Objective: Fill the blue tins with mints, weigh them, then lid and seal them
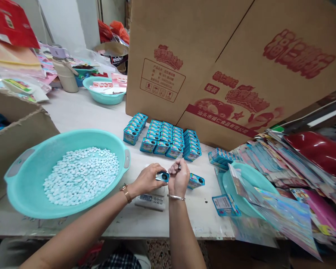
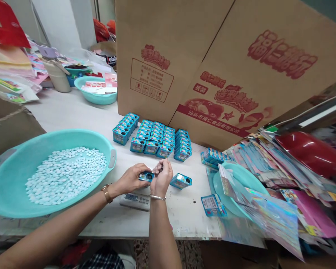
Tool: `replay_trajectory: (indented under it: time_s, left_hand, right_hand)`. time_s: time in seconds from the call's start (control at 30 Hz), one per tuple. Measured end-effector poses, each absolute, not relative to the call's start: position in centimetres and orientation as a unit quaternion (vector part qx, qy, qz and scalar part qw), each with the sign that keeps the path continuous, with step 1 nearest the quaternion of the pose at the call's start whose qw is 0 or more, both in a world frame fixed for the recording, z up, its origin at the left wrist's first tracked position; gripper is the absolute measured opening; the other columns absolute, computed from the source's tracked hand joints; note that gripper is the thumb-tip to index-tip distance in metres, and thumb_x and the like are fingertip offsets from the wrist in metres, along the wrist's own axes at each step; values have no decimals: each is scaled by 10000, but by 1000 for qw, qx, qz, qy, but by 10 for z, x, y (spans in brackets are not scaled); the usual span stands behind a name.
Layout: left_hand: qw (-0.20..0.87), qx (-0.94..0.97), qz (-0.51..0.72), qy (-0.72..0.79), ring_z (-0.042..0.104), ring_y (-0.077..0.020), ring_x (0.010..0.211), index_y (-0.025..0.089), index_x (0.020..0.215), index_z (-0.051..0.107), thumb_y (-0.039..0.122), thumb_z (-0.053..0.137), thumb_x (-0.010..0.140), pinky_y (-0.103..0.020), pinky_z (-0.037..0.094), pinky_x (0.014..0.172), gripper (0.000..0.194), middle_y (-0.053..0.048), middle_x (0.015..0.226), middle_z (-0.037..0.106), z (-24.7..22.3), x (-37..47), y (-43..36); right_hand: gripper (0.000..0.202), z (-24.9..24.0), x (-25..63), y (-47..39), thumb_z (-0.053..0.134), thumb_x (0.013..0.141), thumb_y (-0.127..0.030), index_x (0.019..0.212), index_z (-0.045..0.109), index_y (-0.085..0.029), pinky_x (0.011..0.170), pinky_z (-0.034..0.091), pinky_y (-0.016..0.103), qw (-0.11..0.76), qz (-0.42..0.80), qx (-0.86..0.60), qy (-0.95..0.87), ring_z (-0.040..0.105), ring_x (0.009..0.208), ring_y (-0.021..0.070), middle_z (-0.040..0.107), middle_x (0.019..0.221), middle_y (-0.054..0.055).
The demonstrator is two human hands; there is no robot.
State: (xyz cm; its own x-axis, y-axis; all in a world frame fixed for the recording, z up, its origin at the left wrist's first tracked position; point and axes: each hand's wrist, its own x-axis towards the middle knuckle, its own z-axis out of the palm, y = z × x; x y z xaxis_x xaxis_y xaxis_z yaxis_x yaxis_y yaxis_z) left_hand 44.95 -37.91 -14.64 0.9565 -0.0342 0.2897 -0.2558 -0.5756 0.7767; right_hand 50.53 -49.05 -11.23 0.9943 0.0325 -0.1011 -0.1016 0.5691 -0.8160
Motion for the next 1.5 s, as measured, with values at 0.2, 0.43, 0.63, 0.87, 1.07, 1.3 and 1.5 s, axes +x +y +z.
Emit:
replay_trajectory:
  time_s: [0.2,0.43,0.63,0.87,1.07,1.3,1.5]
  left_hand:
    - [435,888,129,-78,563,-273,1167,188,1280,563,355,801,700,-433,468,1016,649,-117,1243,613,-140,432,-370]
    - [427,875,205,104,549,-235,1237,290,1346,515,336,628,878,-429,456,1077,483,-62,1333,582,-136,320,-356]
    - [429,873,149,175,654,-208,1087,283,1180,631,323,629,870,-330,543,957,312,-31,1188,679,-170,252,-360]
    - [448,869,131,166,637,-207,1115,278,1206,622,311,624,874,-328,537,958,333,-41,1211,667,-170,266,-362]
    - [444,874,158,118,632,-189,1073,267,1243,592,256,606,891,-313,534,928,353,-44,1187,659,-155,290,-366]
    - [321,924,209,13,552,-216,1073,225,1361,500,197,515,942,-382,477,927,420,-87,1166,613,-128,347,-367]
    - [172,972,154,-43,521,-244,906,207,1119,660,216,459,961,-405,409,783,256,-75,974,643,-109,406,-378]
  right_hand:
    - [214,-105,515,-526,588,853,-275,711,450,-192,423,258,167,938,152,-303,76,293,393,30,352,523,-119]
    - [157,-134,483,-591,587,869,-201,761,475,-194,435,315,170,957,158,-211,117,350,431,43,391,562,-102]
    - [160,-159,461,-607,525,928,-227,775,498,-191,427,327,182,942,158,-223,196,344,432,49,374,567,-94]
    - [149,-149,474,-588,539,927,-239,791,505,-189,447,346,172,939,156,-239,192,352,449,39,399,609,-89]
    - [159,-132,481,-571,585,907,-276,791,511,-197,467,346,177,937,159,-268,158,357,469,47,393,611,-90]
    - [182,-135,479,-565,568,911,-288,770,494,-199,503,380,194,939,127,-260,189,384,489,58,411,605,-87]
    - [173,-147,469,-568,622,868,-277,784,492,-200,518,390,194,941,138,-241,193,411,499,54,435,623,-89]
